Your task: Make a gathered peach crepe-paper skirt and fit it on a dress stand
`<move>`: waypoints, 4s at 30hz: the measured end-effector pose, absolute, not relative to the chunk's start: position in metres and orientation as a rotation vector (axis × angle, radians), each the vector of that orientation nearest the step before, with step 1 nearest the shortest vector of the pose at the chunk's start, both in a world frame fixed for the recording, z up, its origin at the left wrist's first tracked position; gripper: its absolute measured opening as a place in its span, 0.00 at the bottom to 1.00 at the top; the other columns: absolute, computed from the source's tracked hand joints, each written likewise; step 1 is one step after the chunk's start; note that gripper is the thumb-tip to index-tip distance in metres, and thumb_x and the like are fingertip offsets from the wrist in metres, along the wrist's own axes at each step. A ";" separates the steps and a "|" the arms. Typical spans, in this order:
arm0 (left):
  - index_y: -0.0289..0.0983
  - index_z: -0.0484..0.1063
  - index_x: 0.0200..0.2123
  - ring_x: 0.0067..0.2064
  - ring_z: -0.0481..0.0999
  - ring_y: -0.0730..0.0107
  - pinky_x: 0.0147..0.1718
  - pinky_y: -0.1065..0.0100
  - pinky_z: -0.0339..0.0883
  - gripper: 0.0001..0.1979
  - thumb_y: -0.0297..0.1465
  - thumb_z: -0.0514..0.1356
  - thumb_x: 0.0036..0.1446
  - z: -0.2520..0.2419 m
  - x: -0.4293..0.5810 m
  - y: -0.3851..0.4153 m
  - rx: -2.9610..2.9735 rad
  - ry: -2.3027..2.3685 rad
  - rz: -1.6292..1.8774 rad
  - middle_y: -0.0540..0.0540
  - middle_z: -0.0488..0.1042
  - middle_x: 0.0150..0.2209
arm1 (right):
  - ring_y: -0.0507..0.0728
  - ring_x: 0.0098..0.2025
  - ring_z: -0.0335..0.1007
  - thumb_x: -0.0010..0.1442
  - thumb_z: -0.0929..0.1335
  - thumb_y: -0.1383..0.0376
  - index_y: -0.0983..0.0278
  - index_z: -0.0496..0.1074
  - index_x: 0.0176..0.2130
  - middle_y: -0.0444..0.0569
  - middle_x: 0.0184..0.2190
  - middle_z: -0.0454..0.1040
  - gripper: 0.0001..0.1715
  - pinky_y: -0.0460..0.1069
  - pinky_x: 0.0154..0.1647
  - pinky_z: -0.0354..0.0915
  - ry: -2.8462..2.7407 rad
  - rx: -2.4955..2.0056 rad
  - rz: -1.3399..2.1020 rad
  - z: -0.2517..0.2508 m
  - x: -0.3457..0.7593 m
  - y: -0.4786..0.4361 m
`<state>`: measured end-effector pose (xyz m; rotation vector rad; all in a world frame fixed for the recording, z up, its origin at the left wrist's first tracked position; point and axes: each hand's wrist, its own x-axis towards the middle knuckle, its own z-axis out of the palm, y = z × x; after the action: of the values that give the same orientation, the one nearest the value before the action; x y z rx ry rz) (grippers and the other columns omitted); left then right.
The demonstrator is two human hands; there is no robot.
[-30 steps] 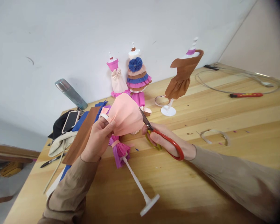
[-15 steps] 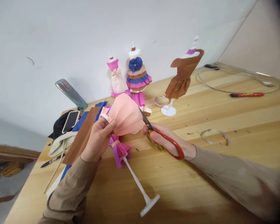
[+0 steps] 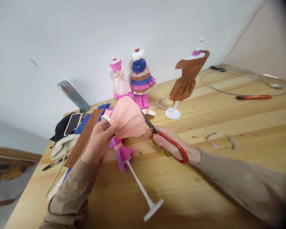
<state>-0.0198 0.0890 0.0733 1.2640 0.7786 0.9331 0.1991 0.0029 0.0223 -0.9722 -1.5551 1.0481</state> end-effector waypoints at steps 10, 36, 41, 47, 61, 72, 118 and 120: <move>0.34 0.78 0.37 0.36 0.79 0.65 0.35 0.68 0.70 0.14 0.34 0.71 0.49 0.076 -0.020 0.091 1.284 0.764 0.921 0.44 0.80 0.34 | 0.50 0.22 0.51 0.68 0.61 0.49 0.63 0.61 0.30 0.39 0.19 0.56 0.23 0.47 0.24 0.50 -1.570 -0.978 1.057 0.023 0.197 0.004; 0.34 0.78 0.41 0.37 0.79 0.66 0.38 0.68 0.70 0.11 0.32 0.68 0.54 0.069 -0.031 0.098 1.381 0.748 0.883 0.44 0.80 0.36 | 0.49 0.19 0.61 0.64 0.61 0.42 0.64 0.63 0.37 0.41 0.19 0.65 0.28 0.45 0.20 0.61 -1.630 -1.054 1.145 0.021 0.200 0.002; 0.35 0.78 0.44 0.37 0.79 0.67 0.38 0.68 0.70 0.11 0.31 0.67 0.56 0.069 -0.031 0.097 1.375 0.711 0.880 0.44 0.81 0.38 | 0.50 0.24 0.62 0.65 0.61 0.44 0.65 0.64 0.38 0.44 0.24 0.66 0.27 0.46 0.24 0.62 -1.695 -1.017 1.095 0.024 0.200 0.003; 0.35 0.77 0.45 0.37 0.79 0.66 0.38 0.67 0.70 0.12 0.31 0.66 0.57 0.070 -0.030 0.096 1.373 0.699 0.865 0.43 0.80 0.39 | 0.51 0.27 0.62 0.66 0.60 0.44 0.65 0.65 0.40 0.46 0.28 0.68 0.27 0.47 0.28 0.62 -1.737 -0.967 1.085 0.020 0.202 0.005; 0.34 0.76 0.36 0.32 0.74 0.65 0.34 0.65 0.66 0.14 0.35 0.71 0.50 0.074 -0.029 0.093 1.443 0.846 0.798 0.47 0.74 0.27 | 0.52 0.25 0.61 0.65 0.57 0.39 0.63 0.61 0.33 0.44 0.24 0.65 0.31 0.50 0.28 0.60 -1.715 -1.016 1.088 0.023 0.203 0.003; 0.35 0.73 0.31 0.28 0.66 0.72 0.33 0.67 0.60 0.12 0.36 0.70 0.50 0.072 -0.029 0.093 1.452 0.836 0.780 0.51 0.68 0.24 | 0.52 0.25 0.59 0.64 0.56 0.38 0.62 0.59 0.33 0.43 0.23 0.64 0.31 0.50 0.28 0.58 -1.690 -1.008 1.126 0.022 0.202 0.004; 0.33 0.77 0.43 0.40 0.79 0.61 0.43 0.62 0.71 0.14 0.34 0.68 0.55 0.072 -0.031 0.093 1.501 0.772 0.758 0.41 0.81 0.39 | 0.47 0.14 0.54 0.61 0.61 0.38 0.63 0.62 0.33 0.37 0.15 0.59 0.31 0.43 0.13 0.53 -1.453 -1.041 1.245 0.018 0.195 0.000; 0.34 0.77 0.45 0.43 0.80 0.59 0.44 0.62 0.72 0.15 0.33 0.68 0.55 0.072 -0.032 0.094 1.528 0.766 0.765 0.40 0.81 0.42 | 0.48 0.16 0.58 0.62 0.61 0.39 0.63 0.63 0.35 0.39 0.17 0.62 0.30 0.44 0.14 0.55 -1.480 -1.016 1.249 0.017 0.196 0.000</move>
<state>-0.0319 0.0935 0.0721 1.5279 0.7664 0.7648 0.1959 0.0000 0.0170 -1.0160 -1.4799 1.2485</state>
